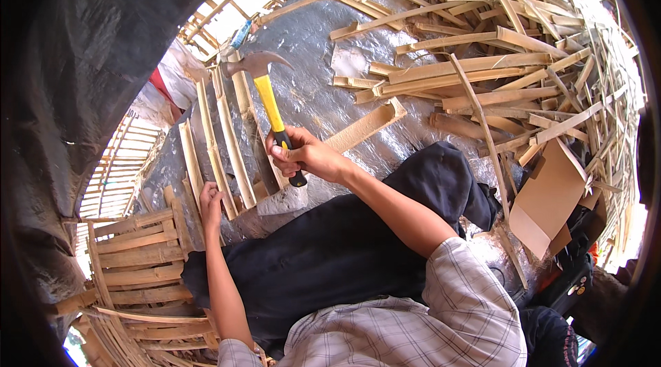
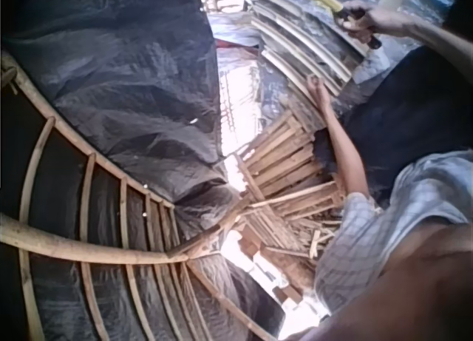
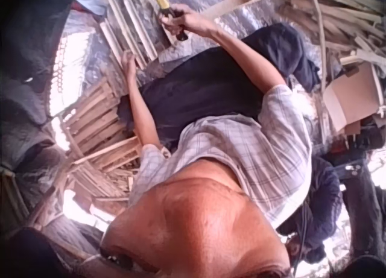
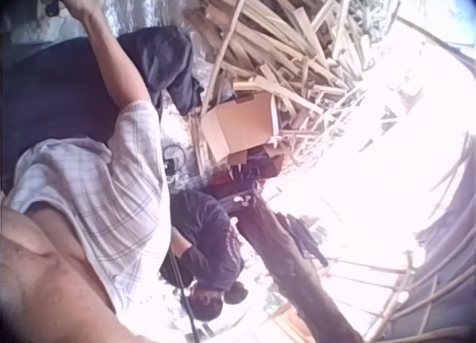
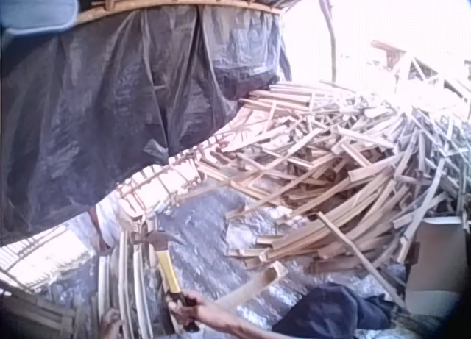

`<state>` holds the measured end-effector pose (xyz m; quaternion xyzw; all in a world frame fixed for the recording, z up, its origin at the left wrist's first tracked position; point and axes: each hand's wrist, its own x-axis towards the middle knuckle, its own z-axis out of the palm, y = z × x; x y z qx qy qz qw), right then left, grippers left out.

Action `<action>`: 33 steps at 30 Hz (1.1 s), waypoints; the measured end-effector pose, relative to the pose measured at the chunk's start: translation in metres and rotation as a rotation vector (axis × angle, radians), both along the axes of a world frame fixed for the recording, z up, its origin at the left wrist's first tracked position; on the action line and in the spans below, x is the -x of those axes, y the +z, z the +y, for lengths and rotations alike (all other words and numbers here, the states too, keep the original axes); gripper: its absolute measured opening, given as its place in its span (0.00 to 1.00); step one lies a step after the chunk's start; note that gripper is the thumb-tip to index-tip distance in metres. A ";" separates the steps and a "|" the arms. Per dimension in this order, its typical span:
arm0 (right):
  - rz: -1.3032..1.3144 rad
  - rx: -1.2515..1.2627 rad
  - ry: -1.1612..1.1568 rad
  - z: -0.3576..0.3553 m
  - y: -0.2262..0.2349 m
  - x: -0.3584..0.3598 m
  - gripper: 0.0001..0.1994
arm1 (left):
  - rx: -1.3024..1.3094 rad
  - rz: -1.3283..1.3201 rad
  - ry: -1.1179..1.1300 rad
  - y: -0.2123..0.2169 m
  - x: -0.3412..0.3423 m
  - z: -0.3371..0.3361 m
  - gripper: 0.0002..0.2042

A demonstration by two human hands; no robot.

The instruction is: The person uses a hammer to nail thin wood strips onto a wooden frame while sitting on the floor surrounded by wood debris.

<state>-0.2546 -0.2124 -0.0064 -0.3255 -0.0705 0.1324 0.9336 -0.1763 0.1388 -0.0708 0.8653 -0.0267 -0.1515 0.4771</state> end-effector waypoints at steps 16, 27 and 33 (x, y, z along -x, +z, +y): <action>-0.469 0.892 -0.618 -0.021 0.020 0.004 0.05 | 0.013 0.007 0.009 0.010 0.006 -0.010 0.03; -0.538 0.965 -0.840 -0.022 0.024 0.007 0.12 | 0.030 -0.035 0.007 0.002 0.004 -0.010 0.02; -0.584 0.807 -1.075 -0.030 0.029 0.009 0.08 | 0.003 -0.067 -0.012 -0.001 0.001 -0.002 0.04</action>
